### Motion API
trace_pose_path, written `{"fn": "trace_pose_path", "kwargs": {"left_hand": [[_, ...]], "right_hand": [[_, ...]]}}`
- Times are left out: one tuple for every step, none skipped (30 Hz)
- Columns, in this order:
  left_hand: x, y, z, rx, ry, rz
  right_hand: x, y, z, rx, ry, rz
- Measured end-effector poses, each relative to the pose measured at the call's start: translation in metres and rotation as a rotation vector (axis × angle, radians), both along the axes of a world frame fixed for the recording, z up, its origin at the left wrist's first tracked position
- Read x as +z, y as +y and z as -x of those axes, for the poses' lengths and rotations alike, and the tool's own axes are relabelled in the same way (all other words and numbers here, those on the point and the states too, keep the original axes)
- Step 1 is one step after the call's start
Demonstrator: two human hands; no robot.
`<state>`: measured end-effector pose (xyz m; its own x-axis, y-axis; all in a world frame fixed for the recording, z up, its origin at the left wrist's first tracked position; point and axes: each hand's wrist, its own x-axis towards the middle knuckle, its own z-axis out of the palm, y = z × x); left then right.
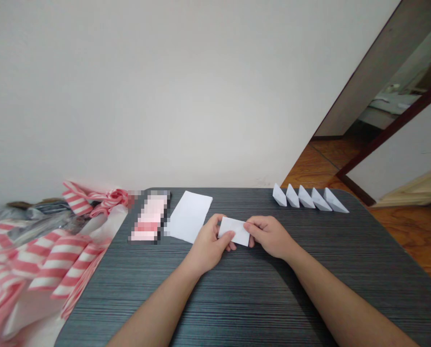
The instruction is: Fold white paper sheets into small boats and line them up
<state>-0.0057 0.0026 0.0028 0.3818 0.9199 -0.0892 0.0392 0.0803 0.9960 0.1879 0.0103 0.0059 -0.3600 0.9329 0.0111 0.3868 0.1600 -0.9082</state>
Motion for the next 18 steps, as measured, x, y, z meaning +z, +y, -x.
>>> {"fn": "trace_pose_path", "kwargs": {"left_hand": [[0.0002, 0.0003, 0.0001, 0.001, -0.005, 0.005], [0.0003, 0.0005, 0.0002, 0.002, -0.01, 0.01], [0.0003, 0.0007, 0.0002, 0.004, -0.015, 0.014], [0.0002, 0.0008, 0.0002, 0.005, -0.02, 0.017], [-0.0001, 0.0009, 0.0001, 0.006, -0.023, 0.02], [-0.0005, 0.001, 0.0, 0.007, -0.023, 0.02], [-0.001, 0.0011, 0.0, 0.011, -0.021, 0.018], [-0.0015, 0.0012, -0.0001, 0.014, -0.018, 0.017], [-0.0019, 0.0012, -0.0001, 0.015, -0.016, 0.016], [-0.0022, 0.0013, -0.0001, 0.015, -0.014, 0.015], [-0.0025, 0.0013, 0.0, 0.013, -0.014, 0.012], [-0.0026, 0.0013, 0.0, 0.011, -0.015, 0.009], [-0.0027, 0.0012, 0.0, 0.008, -0.016, 0.006], [-0.003, 0.0012, 0.0, 0.006, -0.019, 0.005], [-0.0034, 0.0011, -0.0002, 0.007, -0.02, 0.004], [-0.004, 0.0011, -0.0004, 0.009, -0.022, 0.006], [-0.0047, 0.0011, -0.0006, 0.014, -0.027, 0.01], [-0.0053, 0.0012, -0.0008, 0.023, -0.033, 0.015]], "right_hand": [[0.0001, 0.0002, -0.0003, 0.011, -0.003, 0.002], [0.0001, 0.0005, -0.0004, 0.019, -0.004, 0.007], [-0.0002, 0.0008, -0.0005, 0.021, -0.004, 0.013], [-0.0008, 0.0011, -0.0004, 0.016, -0.003, 0.02], [-0.0015, 0.0014, -0.0004, 0.004, 0.001, 0.023], [-0.0024, 0.0018, -0.0004, -0.013, 0.009, 0.024], [-0.0033, 0.0022, -0.0006, -0.028, 0.019, 0.022], [-0.0041, 0.0025, -0.0008, -0.04, 0.026, 0.017], [-0.0048, 0.0027, -0.0011, -0.049, 0.028, 0.012], [-0.0052, 0.0029, -0.0014, -0.054, 0.025, 0.006], [-0.0054, 0.0031, -0.0017, -0.058, 0.02, 0.0], [-0.0054, 0.0031, -0.002, -0.062, 0.014, -0.004], [-0.0052, 0.0031, -0.0022, -0.07, 0.01, -0.01], [-0.0049, 0.0031, -0.0024, -0.077, 0.008, -0.014], [-0.0047, 0.0031, -0.0024, -0.084, 0.005, -0.02], [-0.0047, 0.003, -0.0022, -0.089, 0.001, -0.025], [-0.005, 0.0029, -0.002, -0.093, -0.001, -0.029], [-0.0056, 0.0028, -0.0017, -0.095, 0.0, -0.031]]}}
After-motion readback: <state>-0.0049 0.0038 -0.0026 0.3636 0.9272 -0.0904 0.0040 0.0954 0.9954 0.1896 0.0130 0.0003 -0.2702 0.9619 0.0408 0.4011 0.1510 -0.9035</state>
